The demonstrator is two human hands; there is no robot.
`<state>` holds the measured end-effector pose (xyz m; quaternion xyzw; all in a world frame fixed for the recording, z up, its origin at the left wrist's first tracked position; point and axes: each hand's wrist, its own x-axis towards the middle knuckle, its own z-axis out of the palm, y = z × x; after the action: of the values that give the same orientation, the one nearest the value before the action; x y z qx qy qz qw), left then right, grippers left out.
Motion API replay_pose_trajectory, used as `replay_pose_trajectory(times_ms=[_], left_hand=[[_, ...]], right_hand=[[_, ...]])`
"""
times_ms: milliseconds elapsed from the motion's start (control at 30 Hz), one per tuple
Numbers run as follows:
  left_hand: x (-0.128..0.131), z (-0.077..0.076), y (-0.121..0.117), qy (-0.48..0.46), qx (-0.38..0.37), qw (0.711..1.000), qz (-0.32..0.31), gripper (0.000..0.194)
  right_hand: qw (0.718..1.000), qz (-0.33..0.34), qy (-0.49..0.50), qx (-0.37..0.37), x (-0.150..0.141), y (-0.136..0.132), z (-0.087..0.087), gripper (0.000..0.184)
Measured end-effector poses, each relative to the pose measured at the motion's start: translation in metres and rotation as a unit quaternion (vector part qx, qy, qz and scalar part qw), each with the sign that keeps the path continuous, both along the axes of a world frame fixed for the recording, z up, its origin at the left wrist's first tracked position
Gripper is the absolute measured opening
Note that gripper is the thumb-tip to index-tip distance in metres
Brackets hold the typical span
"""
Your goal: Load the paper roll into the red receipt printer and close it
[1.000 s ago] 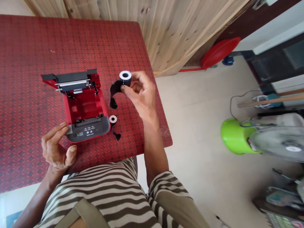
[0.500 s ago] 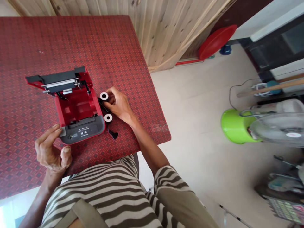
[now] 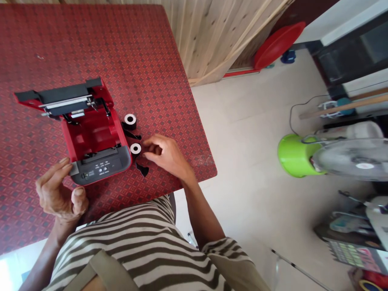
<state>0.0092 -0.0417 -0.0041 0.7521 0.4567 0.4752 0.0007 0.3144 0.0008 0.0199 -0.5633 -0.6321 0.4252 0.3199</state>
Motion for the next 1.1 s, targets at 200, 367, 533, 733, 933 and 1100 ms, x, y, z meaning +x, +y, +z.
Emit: replay_pose_trajectory(times_ms=[200, 367, 533, 733, 933, 1100], left_hand=[[0.001, -0.001, 0.001, -0.002, 0.01, 1.0, 0.006, 0.051], [0.0, 0.001, -0.002, 0.009, -0.011, 1.0, 0.016, 0.052], [0.0, 0.003, -0.002, 0.004, -0.015, 1.0, -0.005, 0.054], [0.001, 0.007, -0.004, 0.001, -0.025, 1.0, -0.019, 0.054], [0.0, 0.008, -0.007, -0.004, -0.043, 0.998, -0.038, 0.058], [0.001, 0.01, -0.006, -0.011, -0.046, 0.998, -0.043, 0.059]], right_hand=[[0.998, -0.01, -0.012, 0.057, -0.022, -0.004, -0.01, 0.007], [0.998, 0.046, 0.047, -0.023, 0.008, -0.017, 0.036, 0.02], [0.988, 0.125, 0.078, 0.046, 0.019, -0.006, 0.089, 0.029], [0.938, 0.203, -0.183, 0.214, -0.046, 0.042, 0.099, 0.026], [0.85, 0.227, -0.448, 0.16, -0.099, 0.051, 0.105, 0.021], [0.816, 0.256, -0.512, 0.082, -0.118, 0.058, 0.105, 0.031]])
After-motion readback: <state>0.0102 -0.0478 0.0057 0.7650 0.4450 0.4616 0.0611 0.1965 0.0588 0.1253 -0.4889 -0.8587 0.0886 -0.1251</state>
